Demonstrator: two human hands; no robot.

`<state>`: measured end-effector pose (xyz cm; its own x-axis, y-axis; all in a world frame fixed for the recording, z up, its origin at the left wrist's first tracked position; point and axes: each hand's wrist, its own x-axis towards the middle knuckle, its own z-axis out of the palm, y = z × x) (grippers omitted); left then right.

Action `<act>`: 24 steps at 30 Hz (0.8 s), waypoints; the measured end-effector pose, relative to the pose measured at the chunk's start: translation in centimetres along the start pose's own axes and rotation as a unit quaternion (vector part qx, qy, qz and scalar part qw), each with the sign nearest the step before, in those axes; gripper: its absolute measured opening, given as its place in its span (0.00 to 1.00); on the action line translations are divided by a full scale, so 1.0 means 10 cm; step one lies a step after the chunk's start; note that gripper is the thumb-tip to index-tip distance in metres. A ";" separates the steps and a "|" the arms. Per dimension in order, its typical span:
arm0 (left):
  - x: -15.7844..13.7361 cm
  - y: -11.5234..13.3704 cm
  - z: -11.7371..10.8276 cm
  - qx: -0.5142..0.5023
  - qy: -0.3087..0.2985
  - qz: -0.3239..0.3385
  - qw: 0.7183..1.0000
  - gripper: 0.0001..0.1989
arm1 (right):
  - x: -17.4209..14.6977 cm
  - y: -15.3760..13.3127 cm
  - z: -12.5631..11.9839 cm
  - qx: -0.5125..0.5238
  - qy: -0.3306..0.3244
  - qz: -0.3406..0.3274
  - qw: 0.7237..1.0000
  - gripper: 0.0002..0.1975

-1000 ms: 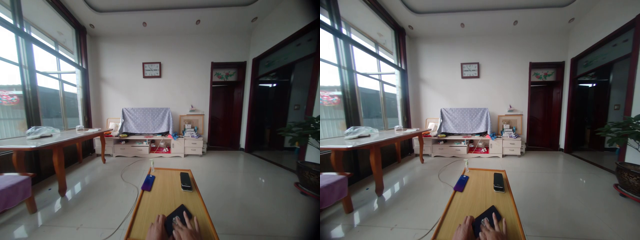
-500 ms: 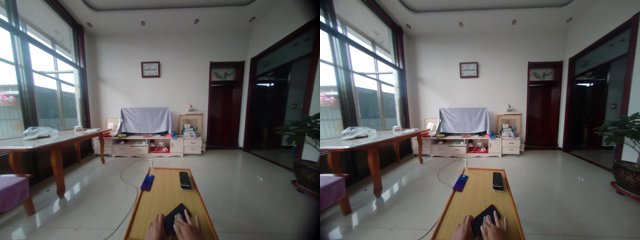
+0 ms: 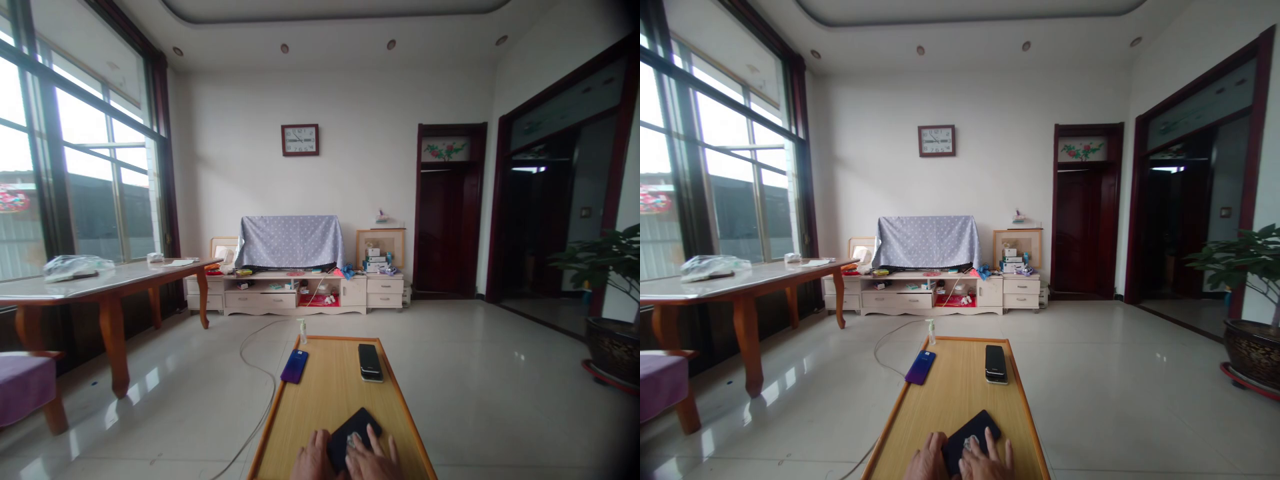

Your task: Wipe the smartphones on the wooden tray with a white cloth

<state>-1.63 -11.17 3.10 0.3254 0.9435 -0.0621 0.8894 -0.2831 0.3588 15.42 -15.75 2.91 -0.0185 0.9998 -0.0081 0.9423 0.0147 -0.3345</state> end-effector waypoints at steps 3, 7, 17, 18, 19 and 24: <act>0.03 -0.02 0.03 -0.004 0.002 0.005 1.000 0.27 | 0.04 0.08 -0.13 -0.020 0.035 0.054 0.998 0.25; 0.10 -0.07 0.10 -0.006 0.009 0.004 1.000 0.24 | 0.13 -0.04 0.02 -0.020 0.024 0.026 0.999 0.26; 0.07 -0.08 0.09 -0.017 0.007 0.008 1.000 0.29 | 0.14 0.16 0.02 -0.035 0.068 0.021 0.997 0.25; 0.06 -0.07 0.07 -0.018 0.006 0.008 1.000 0.29 | 0.17 0.18 0.05 -0.037 0.078 0.025 0.996 0.25; 0.06 -0.06 0.06 -0.019 0.004 0.009 1.000 0.29 | 0.21 0.20 0.11 -0.037 0.084 0.018 0.996 0.24; 0.03 -0.02 -0.01 -0.011 -0.004 -0.001 1.000 0.25 | 0.30 0.20 0.60 -0.025 0.061 -0.068 0.996 0.17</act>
<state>-1.72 -10.79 3.08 0.3258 0.9428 -0.0703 0.8833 -0.2771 0.3781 15.29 -12.81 -3.41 -0.1083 0.9828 0.1496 0.9492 0.1470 -0.2783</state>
